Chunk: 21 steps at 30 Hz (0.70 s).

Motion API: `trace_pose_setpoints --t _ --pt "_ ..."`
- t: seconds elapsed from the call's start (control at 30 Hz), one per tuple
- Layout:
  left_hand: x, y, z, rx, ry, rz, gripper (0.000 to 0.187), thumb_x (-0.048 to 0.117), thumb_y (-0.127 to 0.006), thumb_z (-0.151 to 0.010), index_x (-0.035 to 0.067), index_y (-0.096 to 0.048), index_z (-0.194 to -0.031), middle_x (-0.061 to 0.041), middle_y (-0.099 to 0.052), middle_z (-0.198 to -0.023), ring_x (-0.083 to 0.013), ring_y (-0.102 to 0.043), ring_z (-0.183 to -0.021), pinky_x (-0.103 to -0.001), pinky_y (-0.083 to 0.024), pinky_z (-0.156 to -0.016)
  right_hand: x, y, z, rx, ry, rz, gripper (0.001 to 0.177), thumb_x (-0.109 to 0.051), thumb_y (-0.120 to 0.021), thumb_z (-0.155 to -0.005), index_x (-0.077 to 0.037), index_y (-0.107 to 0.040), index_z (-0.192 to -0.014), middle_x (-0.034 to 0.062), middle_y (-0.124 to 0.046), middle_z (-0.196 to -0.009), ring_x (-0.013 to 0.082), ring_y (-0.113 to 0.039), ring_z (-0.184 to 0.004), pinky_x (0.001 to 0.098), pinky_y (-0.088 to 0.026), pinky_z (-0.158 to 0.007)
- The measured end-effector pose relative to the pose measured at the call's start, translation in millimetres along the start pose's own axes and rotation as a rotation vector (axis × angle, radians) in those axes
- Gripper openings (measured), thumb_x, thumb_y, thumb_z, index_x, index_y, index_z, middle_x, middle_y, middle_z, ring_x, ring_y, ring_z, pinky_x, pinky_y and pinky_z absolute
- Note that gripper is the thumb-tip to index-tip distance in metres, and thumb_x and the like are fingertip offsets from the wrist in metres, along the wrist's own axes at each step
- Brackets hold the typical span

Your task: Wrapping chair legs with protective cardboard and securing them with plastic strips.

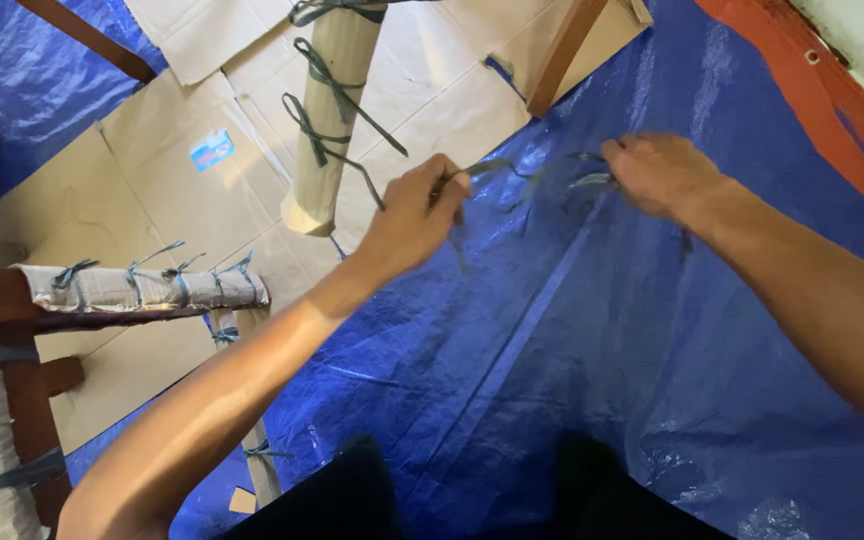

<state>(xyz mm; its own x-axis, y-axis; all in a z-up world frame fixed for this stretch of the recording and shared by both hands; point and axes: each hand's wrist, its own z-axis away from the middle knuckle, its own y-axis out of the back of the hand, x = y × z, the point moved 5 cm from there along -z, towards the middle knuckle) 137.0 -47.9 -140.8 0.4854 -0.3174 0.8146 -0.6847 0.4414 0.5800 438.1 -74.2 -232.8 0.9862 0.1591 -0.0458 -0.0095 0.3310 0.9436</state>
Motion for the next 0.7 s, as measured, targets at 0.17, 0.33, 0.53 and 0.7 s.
trace_pose_setpoints --t 0.17,0.33,0.53,0.7 --pt "15.7 0.9 4.6 0.122 -0.092 0.325 0.021 0.019 -0.051 -0.106 0.002 -0.06 -0.1 -0.008 -0.068 -0.076 -0.0143 -0.07 -0.071 -0.03 -0.054 -0.067 -22.9 27.7 -1.7 0.204 0.092 0.204 0.072 -0.024 -0.078 -0.072 -0.007 -0.054 -0.137 0.0182 -0.06 -0.136 0.0376 -0.057 -0.124 0.0472 -0.048 -0.099" --pt "22.7 -2.8 6.3 0.172 -0.06 0.315 0.019 0.018 -0.051 -0.106 0.002 -0.062 -0.101 -0.008 -0.067 -0.073 -0.0157 -0.067 -0.069 -0.031 -0.051 -0.064 -70.6 61.2 5.6 0.202 0.097 -0.38 0.06 -0.039 -0.068 -0.084 -0.008 -0.064 -0.135 0.0155 -0.067 -0.132 0.0323 -0.062 -0.12 0.0444 -0.048 -0.099" --pt "15.8 -19.8 12.5 0.059 -0.047 0.042 0.019 0.021 -0.055 -0.099 0.007 -0.066 -0.104 -0.012 -0.072 -0.078 -0.0265 -0.073 -0.073 -0.041 -0.055 -0.067 -127.9 69.1 -6.8 -0.011 0.037 -1.666 0.046 -0.039 -0.044 -0.107 -0.002 -0.067 -0.121 0.0085 -0.072 -0.115 0.019 -0.069 -0.11 0.0345 -0.054 -0.099" --pt "83.9 28.3 17.9 0.02 -0.163 -0.42 0.03 0.034 -0.063 -0.091 0.008 -0.07 -0.103 -0.017 -0.074 -0.085 -0.039 -0.071 -0.077 -0.054 -0.052 -0.063 -124.3 21.7 -61.2 0.194 -0.048 -1.796 0.032 -0.027 -0.044 -0.113 -0.003 -0.065 -0.112 0.0107 -0.066 -0.092 0.019 -0.065 -0.086 0.035 -0.053 -0.081"
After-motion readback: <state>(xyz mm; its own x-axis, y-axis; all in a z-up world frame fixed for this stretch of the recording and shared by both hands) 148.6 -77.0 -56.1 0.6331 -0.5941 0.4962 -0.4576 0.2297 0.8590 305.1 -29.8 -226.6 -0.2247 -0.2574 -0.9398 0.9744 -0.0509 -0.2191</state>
